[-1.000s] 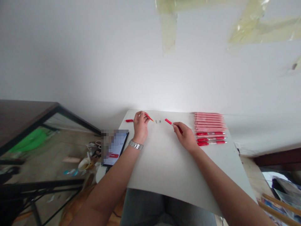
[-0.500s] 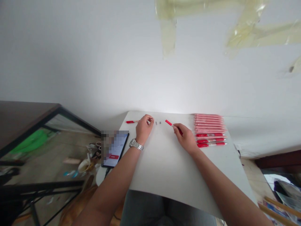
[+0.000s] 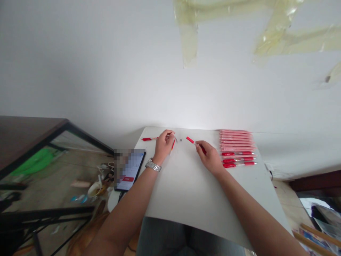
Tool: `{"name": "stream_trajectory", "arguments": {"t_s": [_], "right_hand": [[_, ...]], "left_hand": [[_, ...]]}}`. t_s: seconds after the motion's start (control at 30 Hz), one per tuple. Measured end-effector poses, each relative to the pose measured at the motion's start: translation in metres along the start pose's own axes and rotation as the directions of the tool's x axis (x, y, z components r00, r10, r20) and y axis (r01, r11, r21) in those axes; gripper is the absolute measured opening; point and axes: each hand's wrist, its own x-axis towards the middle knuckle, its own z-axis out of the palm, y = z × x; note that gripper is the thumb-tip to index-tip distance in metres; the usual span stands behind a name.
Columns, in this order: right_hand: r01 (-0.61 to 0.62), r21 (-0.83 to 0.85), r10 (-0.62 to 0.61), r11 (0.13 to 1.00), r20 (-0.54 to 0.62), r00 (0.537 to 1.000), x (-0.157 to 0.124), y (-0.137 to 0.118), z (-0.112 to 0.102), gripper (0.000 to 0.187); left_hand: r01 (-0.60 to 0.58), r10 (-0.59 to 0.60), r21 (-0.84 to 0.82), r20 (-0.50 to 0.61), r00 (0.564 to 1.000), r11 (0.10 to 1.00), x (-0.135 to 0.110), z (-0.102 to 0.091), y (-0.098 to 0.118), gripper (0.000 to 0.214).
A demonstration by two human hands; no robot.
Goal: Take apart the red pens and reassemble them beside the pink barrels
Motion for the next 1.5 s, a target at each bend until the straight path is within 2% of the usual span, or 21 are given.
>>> {"name": "stream_trajectory", "arguments": {"t_s": [0.13,0.23,0.33,0.53,0.63,0.7,0.77,0.87,0.97,1.1,1.2,1.33,1.43,1.5], "right_hand": [[0.001,0.015,-0.001,1.0,0.011,1.0,0.0,-0.001,0.0,0.042],[0.013,0.032,-0.014,0.999,0.023,1.0,0.0,-0.002,0.0,0.043],[0.022,0.044,-0.023,0.999,0.045,0.999,0.0,-0.002,0.0,0.043],[0.025,0.042,-0.028,0.999,0.055,0.998,-0.001,0.001,0.001,0.039],[0.012,0.034,-0.014,0.999,0.046,0.999,-0.001,0.002,0.002,0.038],[0.001,0.032,-0.002,0.999,0.032,0.999,0.0,0.003,0.002,0.038],[-0.01,0.032,0.009,0.999,0.021,1.0,0.0,0.003,0.002,0.037],[-0.017,0.036,0.016,0.999,0.017,1.0,0.0,0.003,0.002,0.036],[-0.02,0.035,0.02,0.999,0.013,1.0,0.0,0.004,0.002,0.037],[-0.024,0.031,0.024,0.999,0.007,1.0,-0.001,0.007,0.003,0.036],[-0.02,0.027,0.019,0.999,0.006,1.0,0.0,0.009,0.004,0.037],[-0.009,0.02,0.009,1.0,-0.001,1.0,0.0,0.011,0.004,0.038],[-0.009,0.018,0.009,1.0,0.002,1.0,0.0,0.011,0.004,0.039],[-0.007,0.018,0.007,1.0,0.003,1.0,0.0,0.009,0.003,0.039]], "left_hand": [[0.069,-0.017,-0.295,0.173,0.985,0.953,-0.003,0.006,0.009,0.027],[0.129,0.001,-0.382,0.32,0.947,0.915,-0.007,0.01,0.015,0.033],[0.145,0.031,-0.423,0.382,0.924,0.894,-0.01,0.013,0.02,0.032],[0.2,-0.044,-0.476,0.319,0.947,0.856,-0.009,0.012,0.02,0.032],[0.206,-0.124,-0.55,0.182,0.975,0.81,-0.005,0.011,0.015,0.03],[0.177,-0.16,-0.56,0.08,0.984,0.809,-0.001,0.009,0.011,0.027],[0.13,-0.152,-0.47,-0.01,0.988,0.873,0.0,0.005,0.009,0.023],[0.059,-0.072,-0.136,-0.094,0.993,0.989,-0.001,0.0,0.008,0.012],[0.014,-0.001,0.166,-0.078,0.997,0.986,-0.004,-0.003,0.006,0.006],[-0.03,0.036,0.345,-0.012,0.999,0.938,-0.008,-0.003,0.001,0.008],[-0.019,0.004,0.439,0.035,0.999,0.898,-0.01,-0.002,-0.001,0.011],[0.013,-0.044,0.48,0.052,0.998,0.877,-0.01,-0.003,0.002,0.014],[0.017,-0.037,0.452,0.035,0.999,0.892,-0.009,-0.004,0.005,0.015],[-0.005,-0.008,0.362,0.033,0.999,0.932,-0.007,-0.003,0.007,0.015]]}}
